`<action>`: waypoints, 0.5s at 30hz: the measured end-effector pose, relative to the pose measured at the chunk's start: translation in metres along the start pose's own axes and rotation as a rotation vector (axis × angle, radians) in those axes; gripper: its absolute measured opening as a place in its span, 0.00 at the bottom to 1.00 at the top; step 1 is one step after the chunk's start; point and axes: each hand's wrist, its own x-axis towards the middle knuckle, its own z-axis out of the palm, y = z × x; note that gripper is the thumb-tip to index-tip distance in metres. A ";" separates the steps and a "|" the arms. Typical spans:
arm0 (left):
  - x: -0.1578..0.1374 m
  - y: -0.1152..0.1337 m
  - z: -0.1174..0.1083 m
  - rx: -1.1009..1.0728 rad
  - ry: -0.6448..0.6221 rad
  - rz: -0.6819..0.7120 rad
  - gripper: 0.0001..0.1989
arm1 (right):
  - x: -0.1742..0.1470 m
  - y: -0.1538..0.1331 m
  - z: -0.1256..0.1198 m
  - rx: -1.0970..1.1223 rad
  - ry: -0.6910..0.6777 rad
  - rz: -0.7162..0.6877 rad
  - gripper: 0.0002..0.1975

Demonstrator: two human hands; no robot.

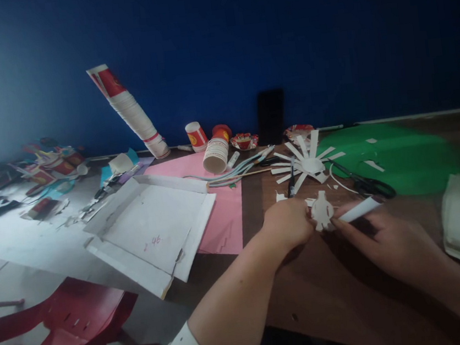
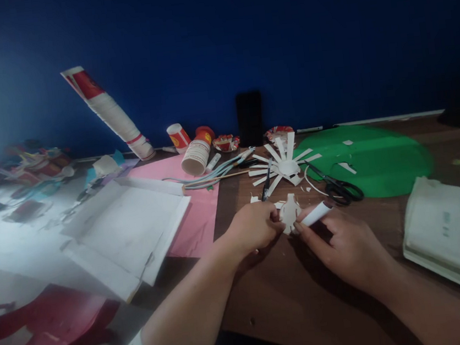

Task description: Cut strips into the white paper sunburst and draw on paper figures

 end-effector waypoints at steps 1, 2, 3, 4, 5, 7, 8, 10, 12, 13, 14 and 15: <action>0.000 0.000 0.000 0.001 0.002 0.004 0.08 | 0.001 -0.001 -0.001 0.002 -0.003 0.002 0.15; 0.000 0.000 0.000 0.004 0.006 0.006 0.08 | 0.001 -0.001 -0.001 0.004 0.004 0.004 0.14; -0.001 0.000 0.000 0.007 0.009 0.006 0.09 | 0.002 -0.002 -0.002 0.005 0.014 0.005 0.14; -0.001 0.000 0.000 0.009 0.012 0.004 0.09 | 0.002 -0.003 -0.002 0.005 0.025 0.005 0.13; -0.001 0.000 -0.001 0.012 0.013 0.002 0.09 | 0.002 -0.003 -0.003 0.007 0.032 0.002 0.13; -0.001 0.000 -0.002 0.010 0.009 0.007 0.10 | 0.001 -0.003 -0.003 0.016 0.034 -0.007 0.12; -0.001 0.000 -0.002 0.008 0.004 0.013 0.10 | 0.001 -0.003 -0.003 0.022 0.030 -0.012 0.11; -0.001 0.000 -0.002 0.007 0.004 0.027 0.11 | 0.000 -0.004 -0.003 0.031 0.013 -0.021 0.10; 0.000 -0.001 -0.001 0.020 0.009 0.035 0.11 | 0.000 -0.004 -0.002 0.028 0.002 -0.022 0.10; 0.000 -0.001 -0.001 0.029 0.016 0.037 0.11 | 0.000 -0.003 -0.001 0.027 -0.004 -0.019 0.10; 0.000 -0.001 -0.001 0.035 0.020 0.039 0.11 | 0.000 -0.003 -0.001 0.030 -0.005 -0.014 0.11; 0.000 -0.001 -0.001 0.040 0.022 0.039 0.11 | 0.000 -0.003 0.000 0.036 -0.006 -0.008 0.11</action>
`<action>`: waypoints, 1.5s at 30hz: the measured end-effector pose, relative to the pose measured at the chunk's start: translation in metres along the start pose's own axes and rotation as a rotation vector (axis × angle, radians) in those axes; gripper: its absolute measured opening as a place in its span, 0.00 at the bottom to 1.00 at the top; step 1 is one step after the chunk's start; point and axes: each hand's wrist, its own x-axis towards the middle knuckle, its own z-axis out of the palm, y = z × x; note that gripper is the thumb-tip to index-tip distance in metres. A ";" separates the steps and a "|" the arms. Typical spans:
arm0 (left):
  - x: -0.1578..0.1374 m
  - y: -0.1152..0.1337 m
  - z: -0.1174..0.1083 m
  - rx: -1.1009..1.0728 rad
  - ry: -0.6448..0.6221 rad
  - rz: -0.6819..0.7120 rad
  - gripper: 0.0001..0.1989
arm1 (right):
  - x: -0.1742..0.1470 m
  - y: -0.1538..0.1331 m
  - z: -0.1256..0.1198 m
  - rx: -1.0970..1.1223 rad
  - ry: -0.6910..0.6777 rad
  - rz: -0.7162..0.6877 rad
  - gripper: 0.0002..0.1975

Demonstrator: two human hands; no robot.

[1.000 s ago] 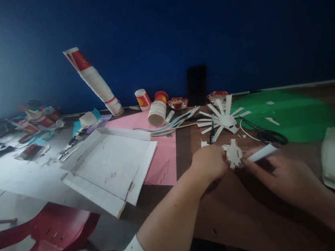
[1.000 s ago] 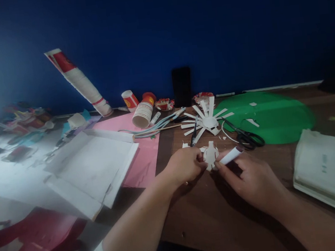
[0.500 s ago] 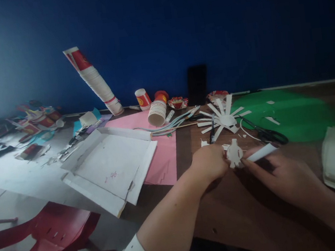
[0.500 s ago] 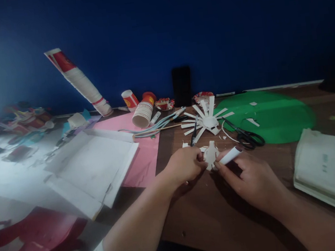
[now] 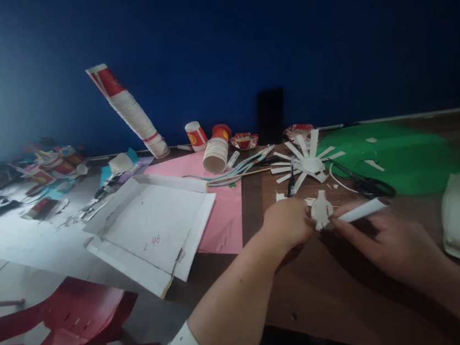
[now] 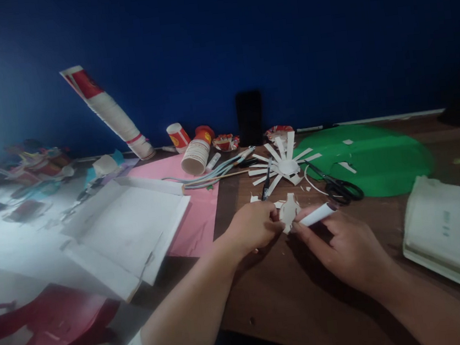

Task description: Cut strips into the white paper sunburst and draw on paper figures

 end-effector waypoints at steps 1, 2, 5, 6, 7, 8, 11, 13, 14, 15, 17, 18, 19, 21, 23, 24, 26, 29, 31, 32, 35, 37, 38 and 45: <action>0.000 0.000 0.000 0.001 0.000 -0.002 0.11 | 0.000 0.000 0.001 0.007 -0.001 0.004 0.11; 0.000 0.000 0.000 0.000 -0.003 -0.006 0.11 | 0.000 0.001 0.001 0.014 -0.003 0.006 0.10; -0.001 0.002 -0.002 0.003 -0.022 -0.020 0.10 | -0.001 0.002 0.002 0.024 -0.010 -0.003 0.10; -0.001 0.002 -0.002 0.005 -0.025 -0.021 0.10 | -0.001 0.002 0.003 0.027 -0.010 -0.007 0.09; -0.001 0.002 -0.003 0.004 -0.029 -0.021 0.10 | -0.002 0.002 0.003 0.031 -0.011 -0.009 0.09; -0.001 0.002 -0.003 0.002 -0.033 -0.022 0.10 | -0.002 0.002 0.003 0.036 -0.017 -0.012 0.09; -0.002 0.002 -0.004 -0.015 -0.040 -0.028 0.10 | 0.000 0.000 0.003 0.041 -0.021 -0.010 0.09; -0.002 0.002 -0.004 -0.027 -0.041 -0.029 0.10 | 0.001 -0.001 0.003 0.038 -0.033 -0.007 0.10; -0.002 0.002 -0.004 -0.029 -0.040 -0.030 0.10 | 0.001 -0.001 0.002 0.037 -0.038 -0.002 0.10; -0.003 0.003 -0.004 -0.030 -0.041 -0.030 0.10 | 0.001 -0.001 0.002 0.037 -0.045 0.006 0.10; -0.003 0.003 -0.004 -0.027 -0.043 -0.036 0.10 | 0.001 -0.002 0.002 0.037 -0.055 0.023 0.10; -0.003 0.003 -0.004 -0.025 -0.043 -0.040 0.10 | 0.000 -0.002 0.002 0.036 -0.052 0.028 0.11; -0.003 0.003 -0.004 -0.022 -0.041 -0.040 0.10 | 0.000 -0.002 0.002 0.036 -0.056 0.028 0.11; -0.003 0.003 -0.004 -0.018 -0.034 -0.033 0.10 | 0.000 -0.002 0.002 0.032 -0.065 0.020 0.11; -0.002 0.003 -0.004 -0.018 -0.024 -0.018 0.10 | 0.000 -0.002 0.002 0.022 -0.066 0.009 0.12; -0.002 0.003 -0.003 -0.019 -0.023 -0.014 0.10 | 0.000 -0.002 0.003 0.016 -0.060 0.006 0.12; -0.002 0.002 -0.003 -0.026 -0.030 -0.020 0.10 | 0.000 -0.001 0.003 0.003 -0.049 0.009 0.13; -0.002 0.001 -0.002 -0.032 -0.038 -0.032 0.09 | 0.000 0.000 0.004 -0.011 -0.049 0.008 0.14; -0.002 0.001 -0.002 -0.038 -0.036 -0.025 0.09 | -0.001 0.000 0.004 -0.017 -0.049 0.012 0.14; -0.002 0.001 -0.002 -0.041 -0.039 -0.025 0.09 | -0.001 0.000 0.003 -0.017 -0.047 0.017 0.14; -0.002 0.002 -0.003 -0.047 -0.047 -0.038 0.09 | 0.000 -0.001 0.003 -0.002 -0.044 0.036 0.14; -0.003 0.002 -0.004 -0.040 -0.049 -0.038 0.09 | 0.000 -0.001 0.003 0.006 -0.056 0.038 0.14; -0.003 0.002 -0.004 -0.036 -0.049 -0.035 0.09 | 0.000 0.000 0.003 0.007 -0.064 0.036 0.13; -0.002 0.002 -0.003 -0.020 -0.028 -0.030 0.10 | 0.001 0.000 0.003 0.029 -0.066 0.046 0.12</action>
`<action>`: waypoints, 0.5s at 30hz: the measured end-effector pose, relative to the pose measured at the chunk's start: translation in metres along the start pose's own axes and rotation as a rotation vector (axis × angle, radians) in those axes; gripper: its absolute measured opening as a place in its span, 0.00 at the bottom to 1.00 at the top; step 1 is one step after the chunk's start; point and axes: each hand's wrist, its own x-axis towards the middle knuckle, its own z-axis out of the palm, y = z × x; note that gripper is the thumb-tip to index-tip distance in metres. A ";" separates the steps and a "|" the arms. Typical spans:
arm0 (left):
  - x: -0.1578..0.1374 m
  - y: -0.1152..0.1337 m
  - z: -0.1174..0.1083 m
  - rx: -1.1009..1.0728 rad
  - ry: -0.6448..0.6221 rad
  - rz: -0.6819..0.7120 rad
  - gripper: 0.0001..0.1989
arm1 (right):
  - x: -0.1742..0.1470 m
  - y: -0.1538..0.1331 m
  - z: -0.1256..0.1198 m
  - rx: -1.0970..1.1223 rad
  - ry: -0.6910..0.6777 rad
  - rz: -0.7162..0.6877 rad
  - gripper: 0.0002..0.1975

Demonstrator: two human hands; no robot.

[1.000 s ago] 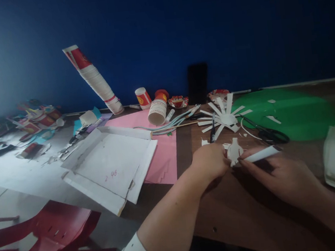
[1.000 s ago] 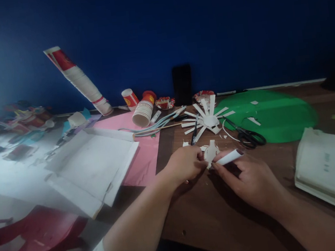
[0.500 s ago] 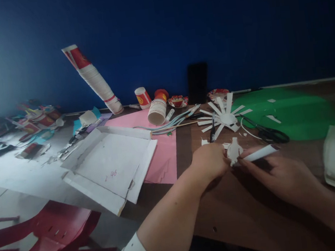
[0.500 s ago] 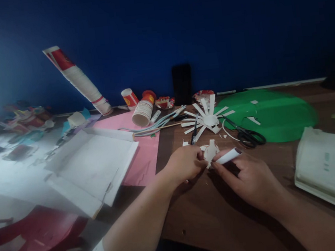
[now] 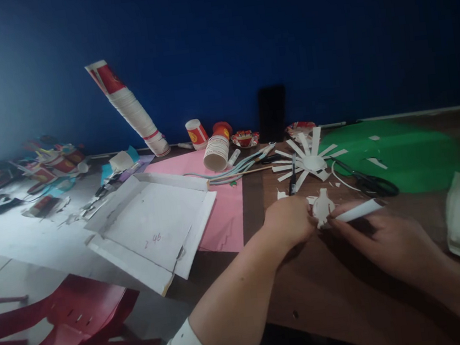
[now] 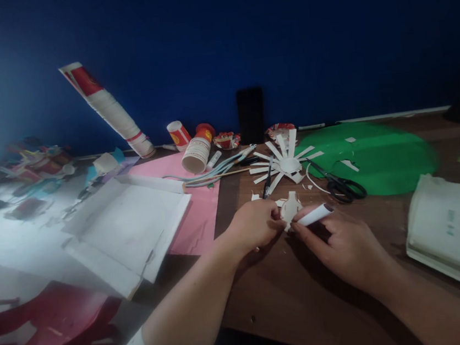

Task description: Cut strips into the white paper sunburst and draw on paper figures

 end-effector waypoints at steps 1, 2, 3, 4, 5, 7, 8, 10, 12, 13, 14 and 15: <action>0.000 0.000 0.000 0.000 -0.002 0.001 0.10 | 0.000 -0.001 0.000 0.004 -0.001 0.003 0.12; 0.000 0.000 0.000 -0.001 -0.009 0.000 0.10 | 0.001 -0.001 0.000 0.006 0.000 0.008 0.12; 0.000 0.000 0.000 -0.002 -0.012 -0.002 0.10 | 0.001 -0.002 0.000 0.006 0.000 0.014 0.12; 0.000 0.000 0.000 -0.001 -0.011 -0.003 0.10 | 0.001 -0.002 0.000 0.003 -0.001 0.022 0.12; 0.000 0.000 0.000 0.002 -0.008 -0.004 0.10 | 0.001 -0.002 0.000 -0.003 -0.004 0.029 0.12; 0.000 -0.001 0.000 0.008 0.001 -0.002 0.10 | 0.001 -0.001 0.000 -0.019 -0.007 0.037 0.12; 0.001 -0.001 0.001 0.008 0.001 -0.002 0.10 | 0.000 -0.001 0.000 -0.024 -0.009 0.036 0.12; 0.002 -0.002 0.002 0.007 -0.006 0.006 0.10 | 0.001 0.000 0.000 -0.027 -0.015 0.022 0.13; 0.003 -0.003 0.002 0.016 -0.005 0.015 0.10 | 0.001 0.000 0.000 -0.021 -0.015 0.005 0.14; 0.003 -0.003 0.003 0.023 -0.001 0.019 0.10 | 0.001 0.000 0.000 -0.017 -0.010 -0.001 0.14; 0.003 -0.003 0.003 0.027 0.002 0.019 0.10 | 0.001 -0.001 0.000 -0.014 -0.005 -0.002 0.14; 0.003 -0.003 0.003 0.026 0.003 0.015 0.10 | 0.001 0.000 0.000 -0.011 -0.002 -0.002 0.13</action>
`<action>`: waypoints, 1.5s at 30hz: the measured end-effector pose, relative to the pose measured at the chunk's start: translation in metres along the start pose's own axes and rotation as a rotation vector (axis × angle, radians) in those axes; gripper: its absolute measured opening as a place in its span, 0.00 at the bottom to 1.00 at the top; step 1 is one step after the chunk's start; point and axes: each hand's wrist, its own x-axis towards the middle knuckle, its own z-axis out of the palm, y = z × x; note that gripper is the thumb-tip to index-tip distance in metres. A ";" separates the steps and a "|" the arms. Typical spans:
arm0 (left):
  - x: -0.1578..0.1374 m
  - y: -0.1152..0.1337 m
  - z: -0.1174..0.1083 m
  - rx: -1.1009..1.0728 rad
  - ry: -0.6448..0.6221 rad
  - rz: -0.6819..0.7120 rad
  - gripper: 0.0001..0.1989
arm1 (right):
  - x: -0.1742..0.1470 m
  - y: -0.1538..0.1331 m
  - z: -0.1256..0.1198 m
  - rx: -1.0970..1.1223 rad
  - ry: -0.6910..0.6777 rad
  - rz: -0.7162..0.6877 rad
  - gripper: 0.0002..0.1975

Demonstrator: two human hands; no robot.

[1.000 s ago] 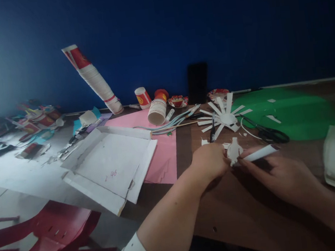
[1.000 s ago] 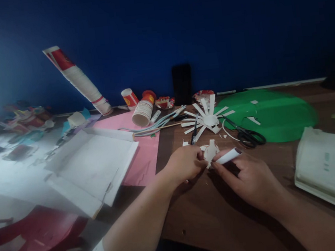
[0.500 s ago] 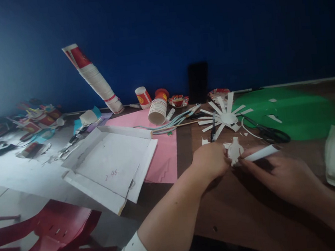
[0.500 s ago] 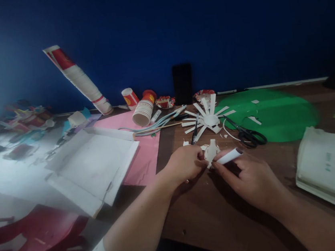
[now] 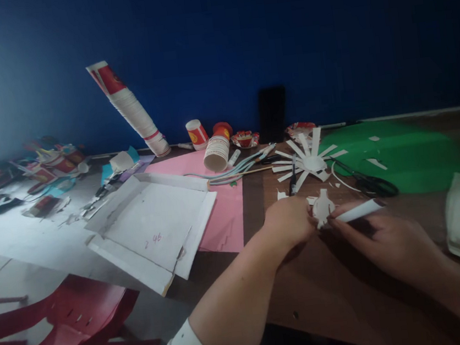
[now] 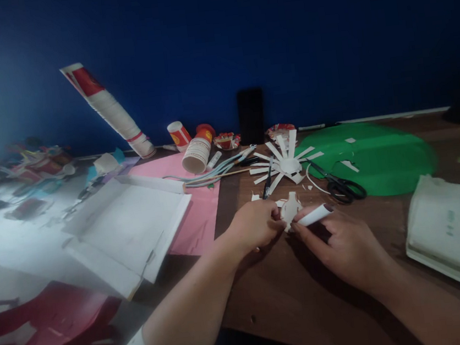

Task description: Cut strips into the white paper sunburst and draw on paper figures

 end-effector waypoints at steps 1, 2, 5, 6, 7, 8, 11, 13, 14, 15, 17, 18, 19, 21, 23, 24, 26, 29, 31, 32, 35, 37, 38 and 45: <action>0.000 0.000 0.000 -0.005 -0.002 -0.006 0.11 | 0.000 0.000 0.000 0.002 0.005 -0.001 0.13; -0.001 0.001 0.000 -0.014 -0.005 -0.008 0.11 | 0.000 0.000 0.000 0.001 0.011 -0.003 0.13; -0.001 0.001 -0.001 -0.031 -0.011 -0.011 0.10 | 0.000 0.000 0.000 -0.001 0.014 -0.022 0.12; -0.001 0.001 -0.001 -0.028 -0.011 -0.010 0.10 | 0.000 0.000 0.000 -0.001 0.015 -0.028 0.12; -0.001 0.001 -0.001 -0.023 -0.010 -0.009 0.10 | 0.000 0.000 0.000 0.000 0.011 -0.031 0.12; -0.001 0.001 -0.001 -0.017 -0.004 -0.009 0.10 | 0.000 -0.001 0.000 0.001 0.007 -0.032 0.12; 0.000 0.001 -0.001 -0.002 0.001 -0.004 0.10 | 0.001 -0.001 0.000 -0.008 0.012 -0.020 0.12; -0.001 0.001 -0.002 -0.011 -0.008 -0.002 0.09 | 0.001 -0.001 0.000 -0.013 0.009 -0.011 0.13; -0.001 0.002 -0.002 -0.018 -0.012 -0.003 0.09 | 0.001 -0.001 0.000 -0.013 0.002 -0.008 0.13; -0.002 0.002 -0.003 -0.025 -0.014 -0.005 0.09 | 0.001 -0.001 -0.001 -0.012 -0.002 -0.008 0.13; -0.003 0.003 -0.003 -0.035 -0.011 -0.009 0.09 | 0.001 -0.002 -0.001 -0.007 0.001 -0.011 0.13; -0.003 0.003 -0.004 -0.036 -0.009 -0.011 0.09 | 0.001 -0.002 -0.001 -0.004 0.003 -0.014 0.12; -0.003 0.003 -0.004 -0.037 -0.009 -0.012 0.09 | 0.001 -0.002 -0.001 0.001 0.003 -0.017 0.12; -0.003 0.003 -0.004 -0.039 -0.015 -0.014 0.09 | 0.001 -0.002 -0.001 0.005 -0.001 -0.024 0.12; -0.002 0.002 -0.004 -0.033 -0.019 -0.018 0.09 | 0.000 -0.001 -0.001 -0.001 0.005 -0.030 0.12; -0.002 0.002 -0.004 -0.025 -0.019 -0.018 0.10 | 0.000 -0.001 0.000 -0.006 0.014 -0.035 0.12; -0.002 0.002 -0.003 -0.008 -0.016 -0.014 0.10 | 0.000 0.000 0.001 -0.012 0.034 -0.051 0.12; -0.001 0.002 -0.003 0.003 -0.014 -0.010 0.10 | 0.002 0.000 0.001 -0.015 0.041 -0.063 0.12; -0.001 0.002 -0.002 0.005 -0.007 -0.008 0.10 | 0.002 -0.001 0.000 -0.017 0.034 -0.059 0.12; -0.001 0.002 -0.002 0.006 -0.001 -0.009 0.10 | 0.002 -0.001 0.000 -0.018 0.033 -0.058 0.12; -0.001 0.002 -0.002 -0.001 -0.003 -0.014 0.10 | 0.002 -0.001 0.000 -0.019 0.031 -0.055 0.12; -0.001 0.002 -0.002 -0.006 -0.010 -0.010 0.10 | 0.001 -0.001 0.001 -0.024 0.036 -0.053 0.13; -0.001 0.002 -0.002 -0.006 -0.010 -0.006 0.10 | 0.001 0.000 0.001 -0.028 0.035 -0.051 0.13; -0.001 0.002 -0.002 -0.003 -0.007 -0.008 0.11 | 0.001 0.002 0.002 -0.037 0.034 -0.044 0.15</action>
